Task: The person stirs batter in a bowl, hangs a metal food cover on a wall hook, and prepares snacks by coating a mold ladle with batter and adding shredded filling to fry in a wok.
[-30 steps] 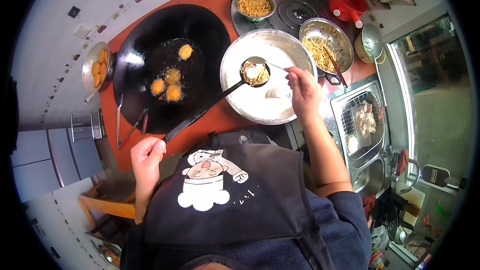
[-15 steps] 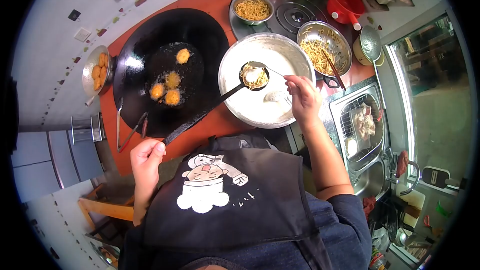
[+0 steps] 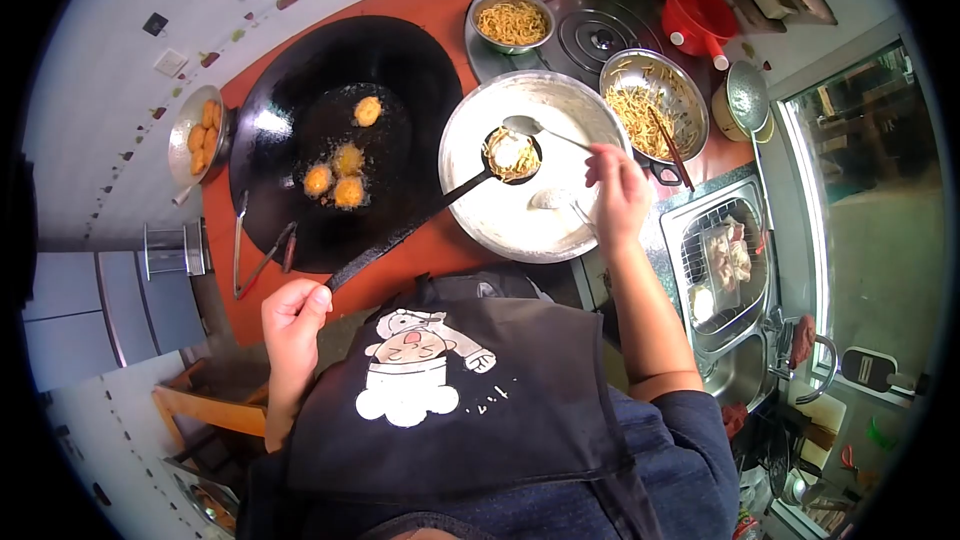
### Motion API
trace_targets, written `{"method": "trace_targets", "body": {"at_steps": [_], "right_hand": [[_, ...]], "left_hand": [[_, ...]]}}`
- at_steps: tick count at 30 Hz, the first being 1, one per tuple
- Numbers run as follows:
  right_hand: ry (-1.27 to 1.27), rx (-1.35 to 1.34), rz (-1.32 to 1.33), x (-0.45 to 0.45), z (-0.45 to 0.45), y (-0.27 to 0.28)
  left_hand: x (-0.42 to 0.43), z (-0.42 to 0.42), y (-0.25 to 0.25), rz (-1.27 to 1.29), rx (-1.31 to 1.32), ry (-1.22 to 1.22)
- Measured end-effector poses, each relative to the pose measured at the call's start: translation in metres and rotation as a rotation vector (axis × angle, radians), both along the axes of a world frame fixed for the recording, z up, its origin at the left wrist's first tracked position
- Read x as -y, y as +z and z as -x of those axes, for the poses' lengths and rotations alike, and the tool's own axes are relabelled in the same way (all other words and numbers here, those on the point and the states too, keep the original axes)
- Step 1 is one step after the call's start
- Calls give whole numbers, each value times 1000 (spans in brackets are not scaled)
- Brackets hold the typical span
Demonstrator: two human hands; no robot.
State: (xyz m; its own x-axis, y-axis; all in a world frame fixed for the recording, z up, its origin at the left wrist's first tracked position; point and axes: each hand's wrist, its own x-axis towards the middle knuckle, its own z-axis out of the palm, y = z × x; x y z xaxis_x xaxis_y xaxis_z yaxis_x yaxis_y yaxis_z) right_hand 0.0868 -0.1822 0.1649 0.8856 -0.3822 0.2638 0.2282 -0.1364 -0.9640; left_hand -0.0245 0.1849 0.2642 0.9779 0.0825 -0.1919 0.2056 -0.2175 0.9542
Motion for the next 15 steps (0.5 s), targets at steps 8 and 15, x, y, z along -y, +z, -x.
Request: {"method": "trace_targets", "body": {"at_steps": [8, 15], "right_hand": [[-102, -381, 415, 42, -14, -69], [-144, -453, -160, 54, -13, -95]], "left_hand": [[4, 1, -13, -36, -6, 53], [4, -2, -17, -44, -11, 66]]}}
